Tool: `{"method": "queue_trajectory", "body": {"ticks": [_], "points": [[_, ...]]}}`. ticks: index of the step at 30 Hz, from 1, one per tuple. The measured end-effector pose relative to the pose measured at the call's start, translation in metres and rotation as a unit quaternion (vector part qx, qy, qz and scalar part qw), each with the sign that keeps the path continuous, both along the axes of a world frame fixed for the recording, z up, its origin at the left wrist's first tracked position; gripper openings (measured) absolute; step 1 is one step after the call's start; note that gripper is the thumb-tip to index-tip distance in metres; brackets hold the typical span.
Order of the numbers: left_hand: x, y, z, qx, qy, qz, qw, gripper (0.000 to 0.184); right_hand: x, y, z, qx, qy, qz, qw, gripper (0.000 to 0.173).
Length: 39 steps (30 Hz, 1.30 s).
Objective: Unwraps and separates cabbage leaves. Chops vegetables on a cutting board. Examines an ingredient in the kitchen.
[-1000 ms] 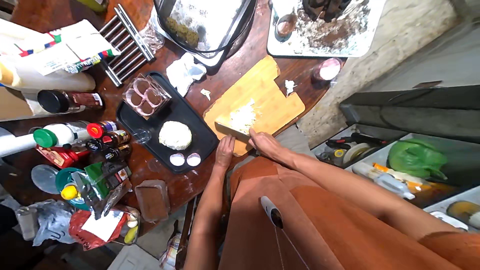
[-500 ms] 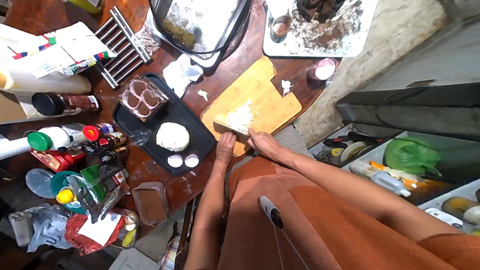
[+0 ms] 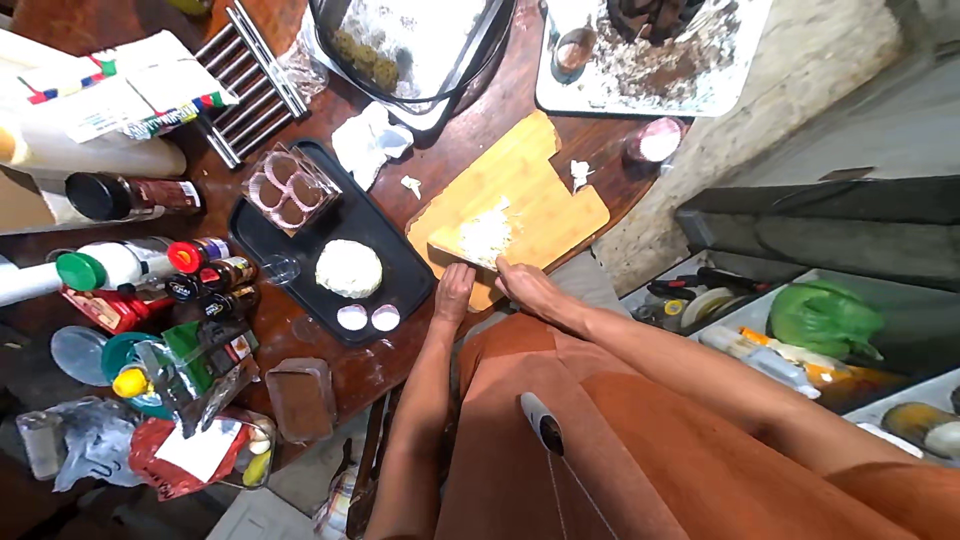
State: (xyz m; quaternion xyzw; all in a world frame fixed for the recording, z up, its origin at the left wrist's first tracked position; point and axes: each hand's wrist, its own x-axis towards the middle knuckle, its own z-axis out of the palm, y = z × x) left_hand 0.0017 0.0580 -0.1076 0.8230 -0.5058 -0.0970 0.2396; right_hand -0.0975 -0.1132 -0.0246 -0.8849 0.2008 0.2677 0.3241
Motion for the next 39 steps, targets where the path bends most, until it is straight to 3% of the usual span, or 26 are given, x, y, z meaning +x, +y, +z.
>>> {"method": "queue_trajectory", "body": {"ticks": [39], "points": [[0.0022, 0.0030, 0.0067, 0.033, -0.024, -0.028, 0.999, 0.011, -0.0058, 0.0074, -0.0032, 0.009, 0.001, -0.010, 1.000, 0.021]]}}
